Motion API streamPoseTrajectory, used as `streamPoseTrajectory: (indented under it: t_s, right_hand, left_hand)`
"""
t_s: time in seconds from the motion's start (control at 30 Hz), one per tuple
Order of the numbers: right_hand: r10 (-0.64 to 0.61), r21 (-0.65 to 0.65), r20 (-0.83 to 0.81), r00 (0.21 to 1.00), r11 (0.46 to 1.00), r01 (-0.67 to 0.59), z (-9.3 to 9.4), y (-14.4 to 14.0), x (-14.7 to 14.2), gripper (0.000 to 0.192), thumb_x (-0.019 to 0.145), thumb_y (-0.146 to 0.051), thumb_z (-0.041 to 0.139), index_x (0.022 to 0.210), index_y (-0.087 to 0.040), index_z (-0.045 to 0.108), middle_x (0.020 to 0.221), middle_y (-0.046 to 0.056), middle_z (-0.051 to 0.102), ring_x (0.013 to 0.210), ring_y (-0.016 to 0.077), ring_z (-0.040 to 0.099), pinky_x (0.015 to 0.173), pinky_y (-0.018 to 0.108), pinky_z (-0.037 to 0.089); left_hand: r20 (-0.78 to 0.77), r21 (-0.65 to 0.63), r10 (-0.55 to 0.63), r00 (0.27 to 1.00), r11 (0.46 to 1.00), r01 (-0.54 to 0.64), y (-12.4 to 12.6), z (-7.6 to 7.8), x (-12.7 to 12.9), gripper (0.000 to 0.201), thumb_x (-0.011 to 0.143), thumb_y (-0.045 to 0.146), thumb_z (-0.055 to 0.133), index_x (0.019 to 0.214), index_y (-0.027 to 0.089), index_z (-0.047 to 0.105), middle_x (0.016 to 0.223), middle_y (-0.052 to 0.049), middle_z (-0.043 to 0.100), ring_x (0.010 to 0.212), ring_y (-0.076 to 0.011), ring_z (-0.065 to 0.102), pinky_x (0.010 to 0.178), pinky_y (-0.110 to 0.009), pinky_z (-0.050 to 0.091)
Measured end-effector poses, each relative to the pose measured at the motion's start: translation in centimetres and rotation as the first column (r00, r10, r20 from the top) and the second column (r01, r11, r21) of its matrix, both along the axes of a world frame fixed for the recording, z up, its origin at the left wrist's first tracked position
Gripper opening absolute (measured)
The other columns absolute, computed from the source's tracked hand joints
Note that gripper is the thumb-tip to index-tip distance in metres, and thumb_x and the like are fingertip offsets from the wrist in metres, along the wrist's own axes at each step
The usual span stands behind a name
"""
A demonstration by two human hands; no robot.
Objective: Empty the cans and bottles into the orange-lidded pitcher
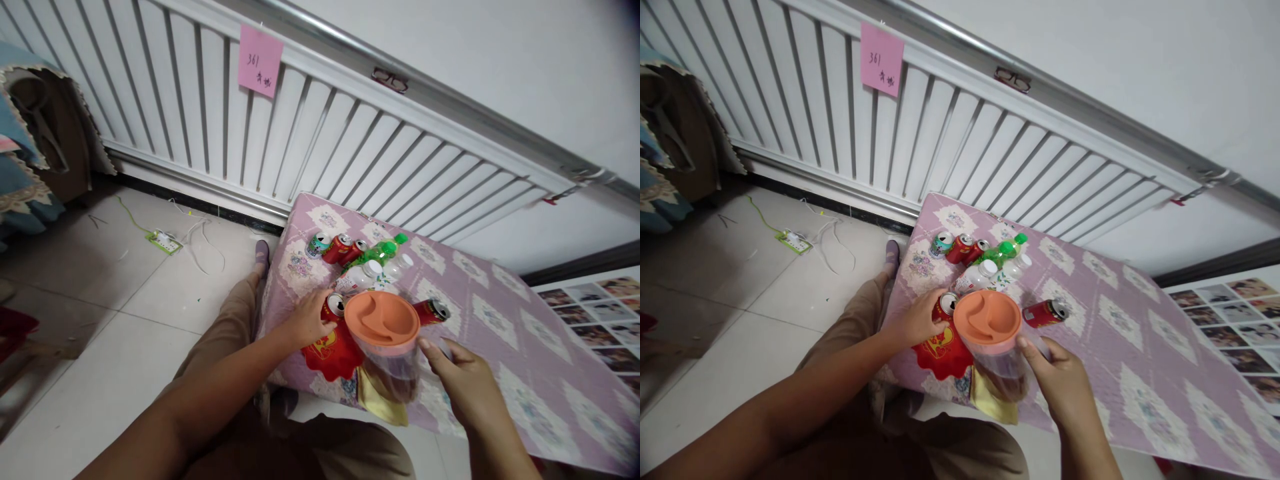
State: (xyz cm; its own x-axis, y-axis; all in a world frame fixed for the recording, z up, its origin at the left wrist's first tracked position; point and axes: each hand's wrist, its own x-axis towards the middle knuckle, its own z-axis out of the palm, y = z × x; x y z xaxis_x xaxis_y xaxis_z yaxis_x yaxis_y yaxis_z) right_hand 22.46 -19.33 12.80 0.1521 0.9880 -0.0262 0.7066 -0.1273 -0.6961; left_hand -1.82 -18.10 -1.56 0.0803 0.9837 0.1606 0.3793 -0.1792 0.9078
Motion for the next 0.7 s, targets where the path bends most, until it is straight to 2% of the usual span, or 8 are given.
streamPoseTrajectory:
  t_s: [0.17, 0.4, 0.7]
  right_hand:
    - [0.021, 0.019, 0.028, 0.999, 1.000, -0.022, 0.40, -0.20, -0.52, 0.032, 0.064, -0.054, 0.073, 0.062, -0.022, 0.073, 0.055, -0.001, 0.063, 0.055, 0.0171, 0.053, 0.054, 0.028, 0.045]
    - [0.028, 0.022, 0.032, 0.999, 0.999, -0.029, 0.37, -0.09, -0.32, 0.032, 0.063, -0.054, 0.073, 0.066, -0.022, 0.076, 0.064, 0.001, 0.072, 0.061, 0.0216, 0.062, 0.060, 0.031, 0.051]
    - [0.014, 0.002, 0.006, 1.000, 1.000, -0.014, -0.05, 0.05, 0.03, 0.032, 0.063, -0.054, 0.074, 0.066, -0.022, 0.075, 0.061, 0.000, 0.068, 0.060, 0.0192, 0.060, 0.059, 0.028, 0.050]
  left_hand:
    - [-0.003, -0.002, 0.000, 1.000, 1.000, 0.000, 0.07, -0.12, 0.09, 0.074, 0.075, 0.019, 0.075, 0.142, 0.022, 0.043, 0.146, -0.013, 0.054, 0.137, -0.0320, 0.050, 0.118, -0.051, 0.037]
    - [0.030, 0.017, -0.007, 1.000, 1.000, 0.007, 0.09, -0.31, 0.09, 0.074, 0.074, 0.016, 0.074, 0.142, 0.022, 0.044, 0.145, -0.013, 0.054, 0.136, -0.0310, 0.050, 0.118, -0.051, 0.036]
    - [0.010, -0.009, 0.002, 1.000, 1.000, -0.002, 0.06, -0.31, 0.08, 0.076, 0.074, 0.017, 0.074, 0.143, 0.021, 0.043, 0.146, -0.014, 0.054, 0.137, -0.0322, 0.049, 0.118, -0.051, 0.036]
